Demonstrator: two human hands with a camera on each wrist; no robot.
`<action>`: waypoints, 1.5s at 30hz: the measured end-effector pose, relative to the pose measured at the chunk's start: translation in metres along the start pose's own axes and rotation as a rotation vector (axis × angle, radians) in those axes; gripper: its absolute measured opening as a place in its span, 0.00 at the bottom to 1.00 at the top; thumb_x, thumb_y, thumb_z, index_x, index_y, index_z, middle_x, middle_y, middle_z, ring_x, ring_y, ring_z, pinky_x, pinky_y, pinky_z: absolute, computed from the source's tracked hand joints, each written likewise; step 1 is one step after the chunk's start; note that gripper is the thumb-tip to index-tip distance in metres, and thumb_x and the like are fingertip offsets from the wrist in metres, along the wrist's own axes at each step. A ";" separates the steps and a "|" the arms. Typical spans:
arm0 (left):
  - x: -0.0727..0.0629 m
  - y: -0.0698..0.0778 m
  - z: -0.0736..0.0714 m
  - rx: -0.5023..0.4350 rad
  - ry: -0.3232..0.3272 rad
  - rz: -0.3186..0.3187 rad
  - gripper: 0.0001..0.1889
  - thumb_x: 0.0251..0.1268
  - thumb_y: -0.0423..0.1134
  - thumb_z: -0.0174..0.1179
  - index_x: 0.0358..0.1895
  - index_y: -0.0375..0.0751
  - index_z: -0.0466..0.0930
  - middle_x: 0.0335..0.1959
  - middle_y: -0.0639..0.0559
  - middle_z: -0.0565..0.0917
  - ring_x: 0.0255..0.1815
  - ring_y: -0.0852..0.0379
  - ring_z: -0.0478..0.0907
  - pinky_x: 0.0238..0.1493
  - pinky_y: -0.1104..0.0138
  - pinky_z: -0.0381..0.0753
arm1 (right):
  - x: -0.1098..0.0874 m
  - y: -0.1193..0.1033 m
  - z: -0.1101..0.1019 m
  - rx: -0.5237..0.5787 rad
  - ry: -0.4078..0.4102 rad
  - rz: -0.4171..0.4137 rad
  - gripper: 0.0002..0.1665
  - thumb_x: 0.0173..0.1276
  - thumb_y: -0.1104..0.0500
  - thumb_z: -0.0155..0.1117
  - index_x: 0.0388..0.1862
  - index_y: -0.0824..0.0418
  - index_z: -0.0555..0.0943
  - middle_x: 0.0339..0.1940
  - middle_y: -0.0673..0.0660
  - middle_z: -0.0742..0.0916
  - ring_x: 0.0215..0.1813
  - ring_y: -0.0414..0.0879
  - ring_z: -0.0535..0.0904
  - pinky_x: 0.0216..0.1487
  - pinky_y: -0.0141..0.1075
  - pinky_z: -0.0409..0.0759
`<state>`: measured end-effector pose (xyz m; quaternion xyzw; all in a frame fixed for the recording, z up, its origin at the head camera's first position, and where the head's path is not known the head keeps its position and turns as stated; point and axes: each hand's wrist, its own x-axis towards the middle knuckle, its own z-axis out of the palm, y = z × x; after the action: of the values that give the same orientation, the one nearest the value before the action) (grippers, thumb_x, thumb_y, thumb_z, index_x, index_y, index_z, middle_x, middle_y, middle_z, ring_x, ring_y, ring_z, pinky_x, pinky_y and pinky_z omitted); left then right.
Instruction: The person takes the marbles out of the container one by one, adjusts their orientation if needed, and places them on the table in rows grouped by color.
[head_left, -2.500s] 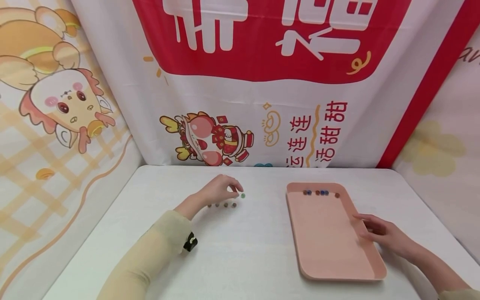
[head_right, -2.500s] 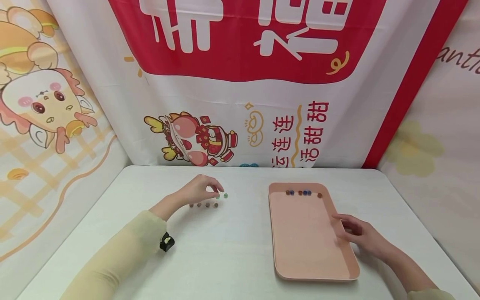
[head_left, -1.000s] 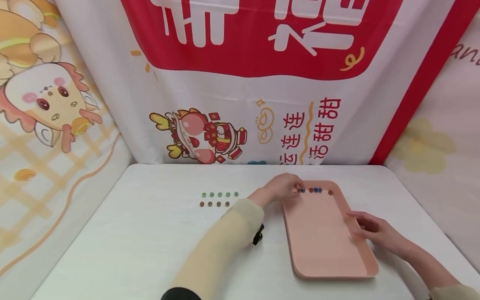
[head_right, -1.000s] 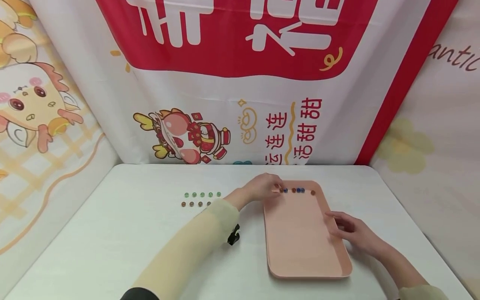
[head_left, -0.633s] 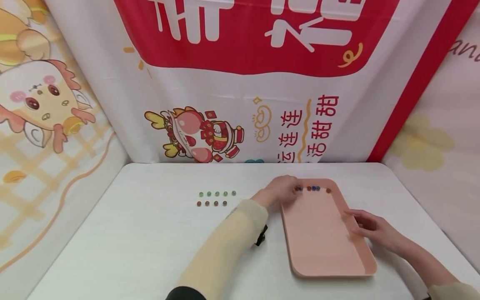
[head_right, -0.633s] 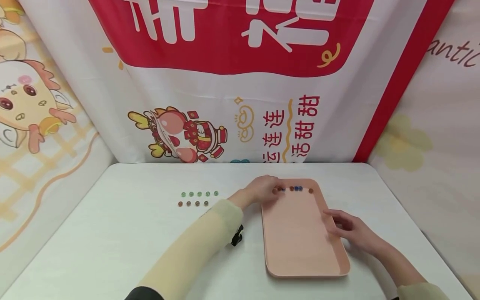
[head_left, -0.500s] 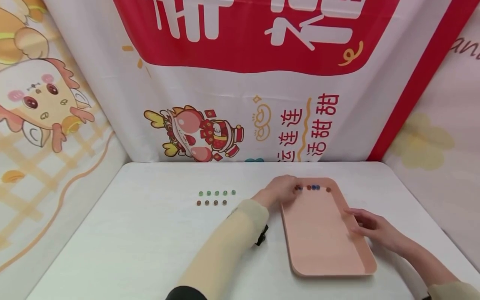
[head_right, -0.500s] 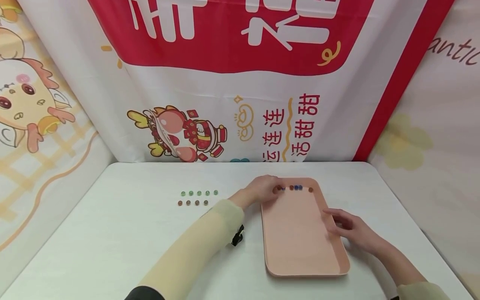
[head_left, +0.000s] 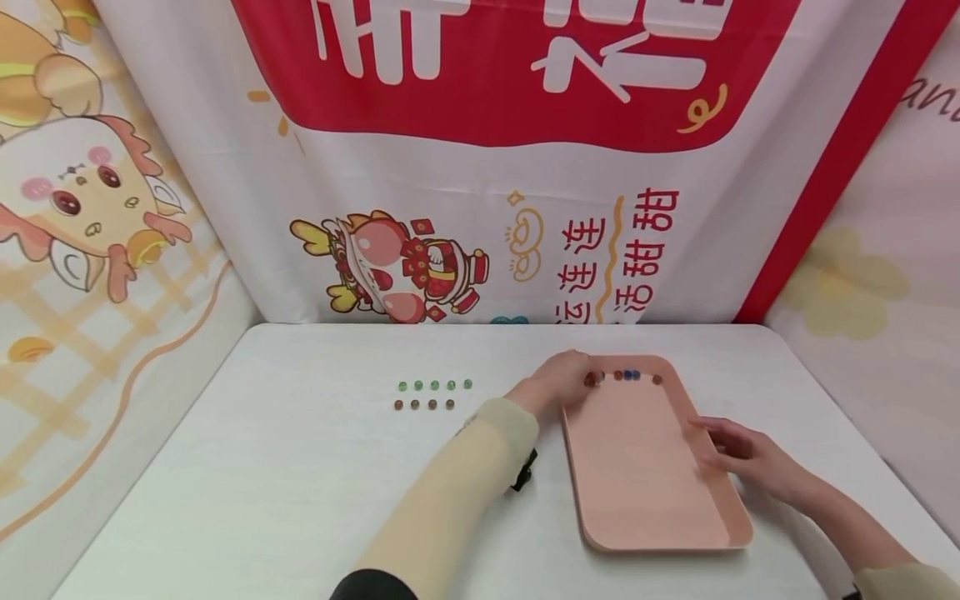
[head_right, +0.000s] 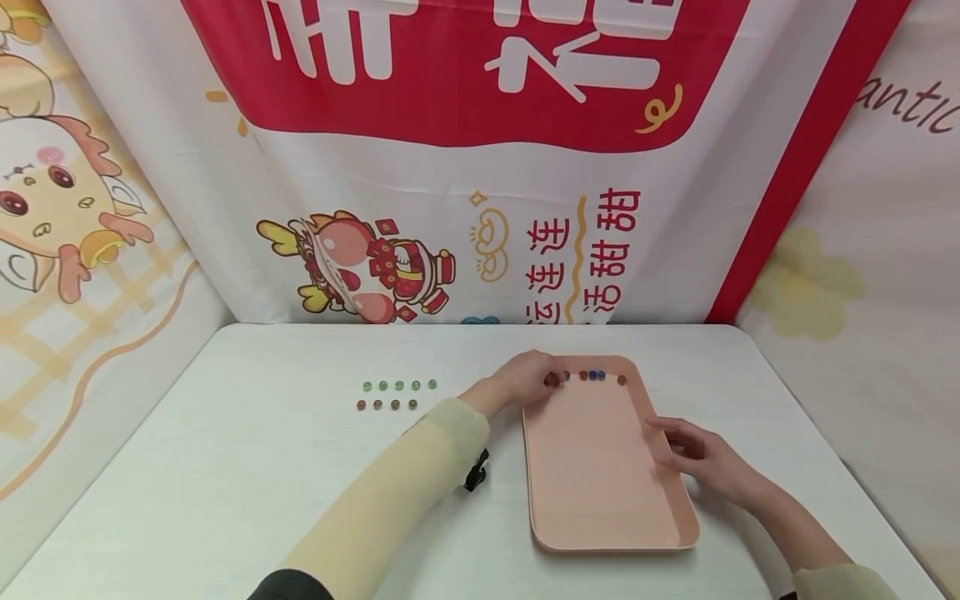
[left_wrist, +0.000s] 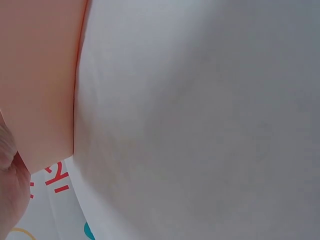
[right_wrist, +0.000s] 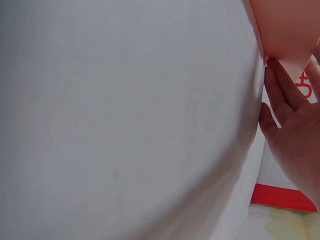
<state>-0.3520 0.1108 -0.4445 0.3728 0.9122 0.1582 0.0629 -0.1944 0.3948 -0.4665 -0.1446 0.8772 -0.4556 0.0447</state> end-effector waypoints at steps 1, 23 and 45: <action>-0.001 0.000 0.000 0.002 0.002 -0.001 0.08 0.65 0.30 0.60 0.39 0.49 0.82 0.35 0.59 0.80 0.38 0.62 0.72 0.45 0.73 0.71 | 0.000 0.000 0.000 -0.002 0.000 0.000 0.30 0.68 0.62 0.64 0.67 0.69 0.69 0.60 0.64 0.78 0.51 0.26 0.74 0.47 0.25 0.76; -0.017 -0.013 -0.005 -0.217 0.126 0.031 0.09 0.65 0.36 0.64 0.47 0.47 0.85 0.37 0.62 0.80 0.38 0.65 0.73 0.44 0.75 0.73 | 0.004 -0.005 0.003 0.006 -0.019 0.040 0.32 0.69 0.60 0.64 0.68 0.69 0.68 0.64 0.73 0.73 0.51 0.25 0.73 0.47 0.25 0.76; -0.086 -0.004 -0.031 -0.400 0.254 0.276 0.08 0.62 0.34 0.66 0.44 0.43 0.85 0.37 0.60 0.85 0.38 0.71 0.76 0.44 0.68 0.80 | -0.004 0.000 0.003 0.007 0.009 -0.029 0.29 0.68 0.62 0.64 0.66 0.70 0.70 0.57 0.42 0.80 0.52 0.25 0.74 0.47 0.24 0.75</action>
<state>-0.3006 0.0408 -0.4166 0.4509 0.8038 0.3880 -0.0017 -0.1905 0.3937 -0.4689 -0.1552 0.8736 -0.4600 0.0348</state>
